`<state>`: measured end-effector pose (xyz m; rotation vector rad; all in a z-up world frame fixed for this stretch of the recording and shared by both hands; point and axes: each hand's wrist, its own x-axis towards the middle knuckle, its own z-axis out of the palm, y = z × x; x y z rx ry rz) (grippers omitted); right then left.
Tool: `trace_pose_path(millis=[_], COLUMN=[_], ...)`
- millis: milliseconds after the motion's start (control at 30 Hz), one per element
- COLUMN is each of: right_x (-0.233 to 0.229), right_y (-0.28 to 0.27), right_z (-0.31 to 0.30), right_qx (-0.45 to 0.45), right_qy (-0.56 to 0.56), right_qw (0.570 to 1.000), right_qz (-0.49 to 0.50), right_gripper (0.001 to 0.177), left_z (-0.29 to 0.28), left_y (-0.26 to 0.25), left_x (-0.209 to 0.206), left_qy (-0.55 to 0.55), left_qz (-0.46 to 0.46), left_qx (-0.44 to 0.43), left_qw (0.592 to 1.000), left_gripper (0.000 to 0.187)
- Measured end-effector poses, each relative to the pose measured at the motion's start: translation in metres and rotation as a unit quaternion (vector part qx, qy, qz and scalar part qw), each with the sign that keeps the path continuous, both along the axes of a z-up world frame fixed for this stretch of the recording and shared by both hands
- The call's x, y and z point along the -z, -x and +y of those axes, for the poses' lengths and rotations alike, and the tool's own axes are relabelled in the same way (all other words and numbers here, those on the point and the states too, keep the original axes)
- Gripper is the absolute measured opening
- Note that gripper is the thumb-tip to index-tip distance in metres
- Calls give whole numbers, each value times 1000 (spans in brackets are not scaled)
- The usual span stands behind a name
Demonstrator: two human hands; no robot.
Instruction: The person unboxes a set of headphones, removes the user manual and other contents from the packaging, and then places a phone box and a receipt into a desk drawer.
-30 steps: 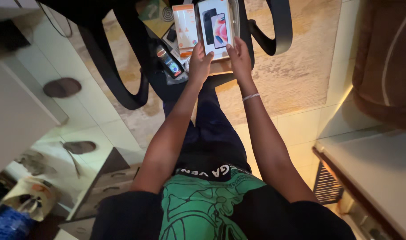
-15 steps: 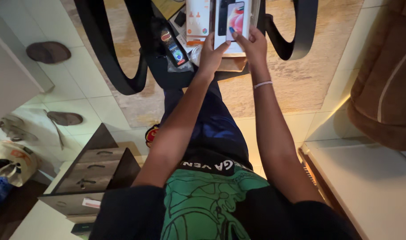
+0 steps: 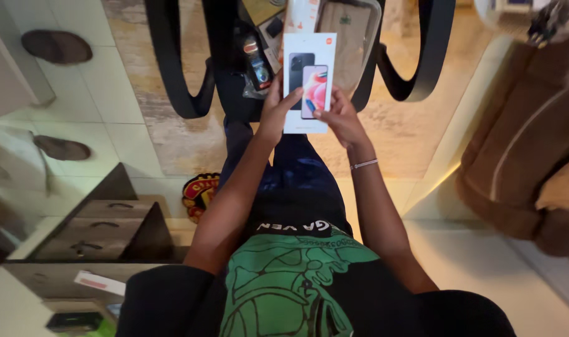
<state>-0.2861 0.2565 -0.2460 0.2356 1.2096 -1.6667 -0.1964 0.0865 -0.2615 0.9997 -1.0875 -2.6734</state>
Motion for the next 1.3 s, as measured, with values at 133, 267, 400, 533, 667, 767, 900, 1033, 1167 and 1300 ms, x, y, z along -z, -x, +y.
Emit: trace_pose_path(millis=[133, 267, 400, 533, 667, 767, 900, 1033, 1167, 1300], right_x=[-32, -57, -79, -82, -65, -55, -64, -77, -93, -97], right_y=[-9, -30, -70, -128, -206, -263, -331, -389, -437, -472], right_z=[-47, -101, -164, -218, -269, -296, -335, -366, -401, -428], right_qx=[-54, -148, -219, -315, -387, -442, -514, -569, -638, -682], right_qy=[35, 47, 108, 141, 139, 129, 142, 136, 141, 136], right_qw=[998, 987, 970, 938, 911, 887, 845, 810, 756, 717], right_qz=[-4, 29, 19, 9, 24, 27, 44, 50, 41, 37], right_gripper=[72, 70, 73, 72, 72, 67, 61, 54, 53, 52], left_z=[-32, -63, -97, -128, -151, -158, -164, -162, -170, -176], left_y=[-33, -76, -133, -211, -297, -363, -428, -474, -514, -541], left_x=[-28, -48, -63, -81, -93, -93, -92, -89, -88, -90], left_qy=[-13, -10, 42, 53, 73, 77, 98, 84, 99, 100], left_qz=[12, 34, 56, 65, 63, 70, 78, 82, 69, 73], left_qx=[-74, -171, -265, -333, -405, -455, -541, -603, -660, -700], left_qw=[997, 985, 962, 939, 909, 884, 831, 789, 741, 704], left_gripper=[66, 65, 64, 64, 67, 63, 61, 60, 58, 56])
